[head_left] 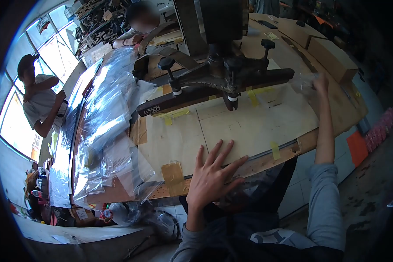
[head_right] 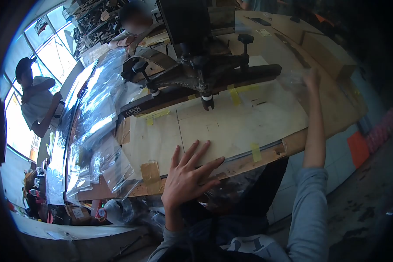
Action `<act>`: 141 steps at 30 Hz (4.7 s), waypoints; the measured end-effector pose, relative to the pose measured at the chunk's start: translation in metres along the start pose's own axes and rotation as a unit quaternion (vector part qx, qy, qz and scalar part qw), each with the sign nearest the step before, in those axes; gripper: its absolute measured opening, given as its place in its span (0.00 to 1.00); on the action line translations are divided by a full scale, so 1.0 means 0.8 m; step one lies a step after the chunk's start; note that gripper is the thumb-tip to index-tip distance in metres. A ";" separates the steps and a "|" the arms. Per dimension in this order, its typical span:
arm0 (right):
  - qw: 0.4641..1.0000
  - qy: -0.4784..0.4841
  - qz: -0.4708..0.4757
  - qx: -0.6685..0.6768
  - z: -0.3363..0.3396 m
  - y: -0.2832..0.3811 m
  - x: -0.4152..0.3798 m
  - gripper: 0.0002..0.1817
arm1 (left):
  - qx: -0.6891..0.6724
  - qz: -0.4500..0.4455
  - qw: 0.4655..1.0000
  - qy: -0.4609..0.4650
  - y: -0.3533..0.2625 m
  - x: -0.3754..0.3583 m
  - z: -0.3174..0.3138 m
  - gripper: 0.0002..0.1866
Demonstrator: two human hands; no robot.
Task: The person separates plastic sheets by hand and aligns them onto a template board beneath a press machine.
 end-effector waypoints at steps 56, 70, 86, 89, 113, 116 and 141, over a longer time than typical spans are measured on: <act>0.865 0.069 0.395 0.303 0.313 0.325 -0.378 0.12 | -0.422 0.232 0.861 -0.163 -0.051 -0.012 0.019 0.17; 0.839 0.005 0.462 0.287 0.310 0.326 -0.379 0.12 | -0.380 0.223 0.886 -0.145 -0.049 -0.011 0.021 0.19; 0.851 0.201 0.480 0.075 0.342 0.318 -0.409 0.09 | -0.348 0.129 0.899 -0.232 -0.041 -0.003 -0.018 0.08; 0.826 0.300 0.457 0.140 0.331 0.301 -0.400 0.12 | -0.362 0.124 0.890 -0.249 -0.038 -0.005 -0.017 0.08; 0.875 0.294 0.288 0.254 0.126 0.308 -0.314 0.11 | -0.454 -0.226 0.861 -0.048 -0.105 -0.075 0.033 0.06; 0.884 0.222 0.387 0.140 0.144 0.315 -0.328 0.13 | -0.433 -0.197 0.877 -0.068 -0.103 -0.074 0.027 0.06; 0.875 0.370 0.314 -0.001 0.127 0.330 -0.368 0.46 | -0.354 -0.155 0.912 -0.137 -0.125 -0.074 0.016 0.07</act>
Point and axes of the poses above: each hand's wrist, its own x-axis towards the middle knuckle, its own z-axis out of the back of the hand, y = z × x, the point moved 2 cm from there along x, towards the middle knuckle, and after that the axes turned 13 degrees about -y, right-handed, at the moved point
